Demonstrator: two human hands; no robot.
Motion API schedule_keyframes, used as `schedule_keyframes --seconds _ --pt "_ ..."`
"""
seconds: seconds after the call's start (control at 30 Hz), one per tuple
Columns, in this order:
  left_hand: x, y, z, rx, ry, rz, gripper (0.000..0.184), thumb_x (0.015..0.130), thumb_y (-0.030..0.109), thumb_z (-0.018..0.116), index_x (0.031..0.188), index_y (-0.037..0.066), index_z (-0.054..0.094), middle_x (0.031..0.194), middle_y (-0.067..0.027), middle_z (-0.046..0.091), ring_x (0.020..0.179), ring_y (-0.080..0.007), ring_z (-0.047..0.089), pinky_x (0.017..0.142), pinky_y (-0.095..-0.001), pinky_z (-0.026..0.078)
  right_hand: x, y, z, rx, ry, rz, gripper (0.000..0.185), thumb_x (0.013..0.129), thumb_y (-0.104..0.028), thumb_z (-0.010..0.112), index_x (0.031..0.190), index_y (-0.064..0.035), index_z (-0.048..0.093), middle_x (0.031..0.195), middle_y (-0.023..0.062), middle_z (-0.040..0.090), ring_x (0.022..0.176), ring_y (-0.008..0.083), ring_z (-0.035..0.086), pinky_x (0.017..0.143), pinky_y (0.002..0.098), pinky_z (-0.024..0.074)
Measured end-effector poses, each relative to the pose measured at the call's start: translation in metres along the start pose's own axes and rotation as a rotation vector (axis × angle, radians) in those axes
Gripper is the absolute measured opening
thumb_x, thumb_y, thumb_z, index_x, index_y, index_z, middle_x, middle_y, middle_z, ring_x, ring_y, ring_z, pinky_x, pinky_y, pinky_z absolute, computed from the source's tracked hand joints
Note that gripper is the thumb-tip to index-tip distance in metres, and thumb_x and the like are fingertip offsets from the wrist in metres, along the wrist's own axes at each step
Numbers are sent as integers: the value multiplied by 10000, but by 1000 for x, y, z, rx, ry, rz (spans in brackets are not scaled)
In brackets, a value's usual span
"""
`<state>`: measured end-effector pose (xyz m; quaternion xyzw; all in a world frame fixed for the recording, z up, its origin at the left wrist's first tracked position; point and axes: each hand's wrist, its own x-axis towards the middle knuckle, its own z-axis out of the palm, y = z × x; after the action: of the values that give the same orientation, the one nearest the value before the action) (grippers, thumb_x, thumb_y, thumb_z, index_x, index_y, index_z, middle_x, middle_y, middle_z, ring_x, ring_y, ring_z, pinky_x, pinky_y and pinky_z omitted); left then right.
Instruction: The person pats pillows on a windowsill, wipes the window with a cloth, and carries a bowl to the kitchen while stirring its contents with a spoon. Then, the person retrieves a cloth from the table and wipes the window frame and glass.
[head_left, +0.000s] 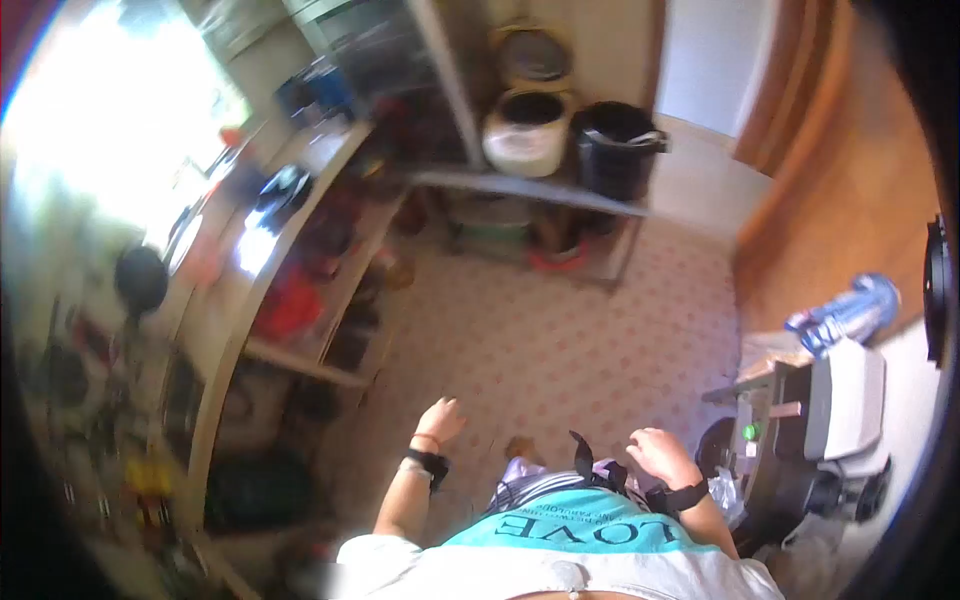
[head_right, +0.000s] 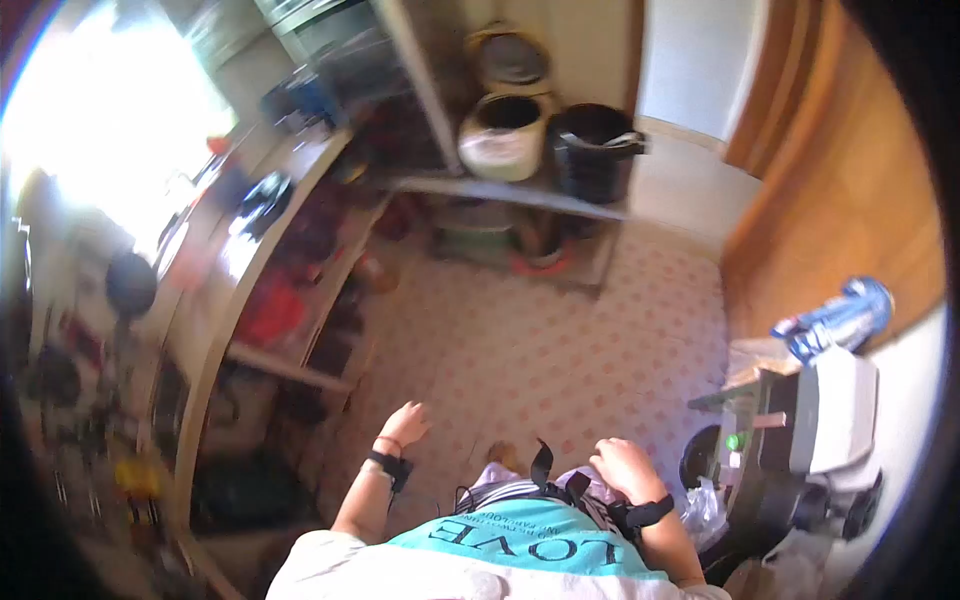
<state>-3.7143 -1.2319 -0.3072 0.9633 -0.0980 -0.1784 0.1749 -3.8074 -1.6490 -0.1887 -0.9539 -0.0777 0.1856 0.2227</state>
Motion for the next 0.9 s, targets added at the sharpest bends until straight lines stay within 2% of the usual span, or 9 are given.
schedule_keyframes --seconds 0.17,0.27,0.4,0.47,0.57,0.77,0.83,0.87,0.9 --pt "196 198 -68 260 -269 427 164 754 168 523 811 39 607 881 -133 594 809 -300 595 694 -386 493 -29 77 -13 129 334 393 222 779 -213 553 874 -15 589 848 186 605 828 351 570 718 428 456" --pt "309 242 -17 174 -99 834 179 758 175 515 798 40 626 870 -130 614 776 -292 604 669 -387 496 -38 116 2 270 310 634 198 760 -187 564 867 -23 589 826 192 601 793 361 574 700 433 457" --pt "364 321 41 355 -279 794 221 764 203 510 803 27 637 855 -143 630 760 -299 605 674 -386 489 -34 208 14 132 -21 596 186 737 -197 568 812 -28 592 749 210 583 766 384 566 658 458 449" --pt "382 322 112 203 -499 733 273 776 260 508 830 31 646 853 -164 634 781 -317 600 683 -399 471 -33 246 -2 428 33 657 202 722 -212 576 798 -27 598 752 212 581 784 392 560 661 459 447" --pt "349 410 63 78 -777 671 319 770 315 512 842 36 647 862 -178 628 775 -339 589 685 -420 452 -1 284 -107 378 251 644 262 749 -246 542 834 -7 612 776 213 592 779 366 578 675 422 454" --pt "456 421 142 -228 -938 743 416 792 446 503 880 67 649 879 -168 628 830 -282 596 738 -401 440 97 428 -213 178 181 504 274 757 -238 596 934 -29 600 876 191 607 847 348 570 711 410 456" --pt "503 444 141 9 -928 610 416 765 436 520 865 52 644 847 -167 631 807 -283 595 728 -388 442 139 462 -228 521 219 611 304 768 -244 592 965 -14 582 864 179 618 789 311 605 679 390 468" --pt "544 474 125 -237 -793 688 360 721 376 549 837 50 649 836 -166 634 784 -284 598 723 -395 445 182 503 -246 336 224 433 287 774 -246 591 942 -13 584 805 168 624 730 299 614 651 387 472" --pt "572 499 117 253 -729 664 331 701 341 552 825 52 654 854 -171 635 787 -302 601 731 -407 446 204 487 -294 494 68 546 227 777 -221 567 892 -26 589 789 140 606 745 282 584 648 377 451"
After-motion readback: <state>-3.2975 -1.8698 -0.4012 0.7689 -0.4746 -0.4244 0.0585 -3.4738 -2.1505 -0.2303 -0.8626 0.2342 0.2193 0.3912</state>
